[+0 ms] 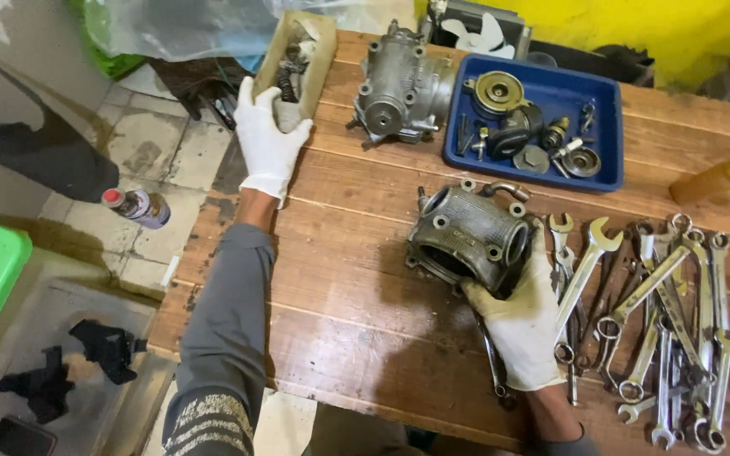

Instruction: The person removes a metal engine casing from a blue tray and places it on a wooden workbench. Using a wrench, the person loosens and removes several bolts from the casing, placing them on the table. The person continues to unscrew and remove additional bolts from the engine casing.

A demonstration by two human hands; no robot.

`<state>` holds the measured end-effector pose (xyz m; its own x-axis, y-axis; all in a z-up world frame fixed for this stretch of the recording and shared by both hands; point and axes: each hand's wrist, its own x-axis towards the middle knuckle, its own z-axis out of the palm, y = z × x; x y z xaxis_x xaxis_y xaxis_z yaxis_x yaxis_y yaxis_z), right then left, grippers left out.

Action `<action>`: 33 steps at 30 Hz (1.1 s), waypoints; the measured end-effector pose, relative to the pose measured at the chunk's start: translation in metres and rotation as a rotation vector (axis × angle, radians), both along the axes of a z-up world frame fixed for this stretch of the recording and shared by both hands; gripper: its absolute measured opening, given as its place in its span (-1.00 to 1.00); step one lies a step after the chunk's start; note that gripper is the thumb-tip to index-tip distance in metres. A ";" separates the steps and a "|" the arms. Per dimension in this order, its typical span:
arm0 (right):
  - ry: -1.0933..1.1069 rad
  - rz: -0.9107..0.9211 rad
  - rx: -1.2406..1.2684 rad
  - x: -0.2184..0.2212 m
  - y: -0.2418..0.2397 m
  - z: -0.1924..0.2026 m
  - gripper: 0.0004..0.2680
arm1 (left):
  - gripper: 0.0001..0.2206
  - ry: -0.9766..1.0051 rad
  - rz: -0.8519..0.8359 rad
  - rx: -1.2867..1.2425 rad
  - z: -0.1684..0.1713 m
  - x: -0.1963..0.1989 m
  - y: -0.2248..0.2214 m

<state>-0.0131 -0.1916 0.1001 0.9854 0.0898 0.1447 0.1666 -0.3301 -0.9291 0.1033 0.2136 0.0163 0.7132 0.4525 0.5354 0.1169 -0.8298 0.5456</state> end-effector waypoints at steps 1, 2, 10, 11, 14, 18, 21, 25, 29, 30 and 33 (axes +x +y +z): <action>0.010 -0.019 -0.005 -0.001 0.003 0.007 -0.20 | -0.43 0.010 -0.019 -0.005 -0.002 -0.002 0.002; 0.066 -0.054 -0.053 -0.001 0.006 0.014 -0.16 | -0.36 -0.024 -0.030 0.031 -0.004 -0.003 0.004; 0.095 -0.099 -0.268 -0.002 -0.004 -0.003 -0.14 | -0.17 -0.094 0.052 0.173 0.000 -0.026 -0.026; 0.007 -0.105 -0.348 -0.007 -0.009 -0.009 -0.12 | -0.27 -0.213 -0.160 0.128 0.011 -0.037 -0.045; -0.125 -0.093 -0.531 -0.031 -0.021 -0.010 -0.08 | -0.18 -0.212 -0.585 -0.043 0.041 -0.076 -0.111; -0.469 -0.252 -1.084 -0.072 -0.041 -0.024 -0.20 | 0.06 0.038 -0.947 -0.176 0.034 -0.108 -0.171; -0.312 -0.293 -1.029 -0.091 -0.069 -0.049 -0.22 | 0.22 0.095 -1.027 -0.275 0.004 -0.107 -0.187; -0.237 -0.267 -0.948 -0.094 -0.076 -0.055 -0.18 | 0.09 0.161 -0.951 -0.350 0.020 -0.104 -0.206; -0.301 -0.257 -0.898 -0.096 -0.071 -0.064 -0.29 | -0.10 0.176 -0.872 -0.409 0.029 -0.097 -0.208; -0.348 -0.266 -0.833 -0.095 -0.071 -0.067 -0.29 | -0.07 0.165 -0.878 -0.375 0.028 -0.092 -0.208; -0.289 -0.246 -0.763 -0.092 -0.067 -0.049 -0.31 | -0.07 0.235 -0.846 -0.382 0.027 -0.082 -0.206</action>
<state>-0.1047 -0.2586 0.0514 0.9231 0.0531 0.3809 0.2046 -0.9064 -0.3694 0.0209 0.0076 0.0432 0.9543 -0.1473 0.2600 -0.2988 -0.4608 0.8357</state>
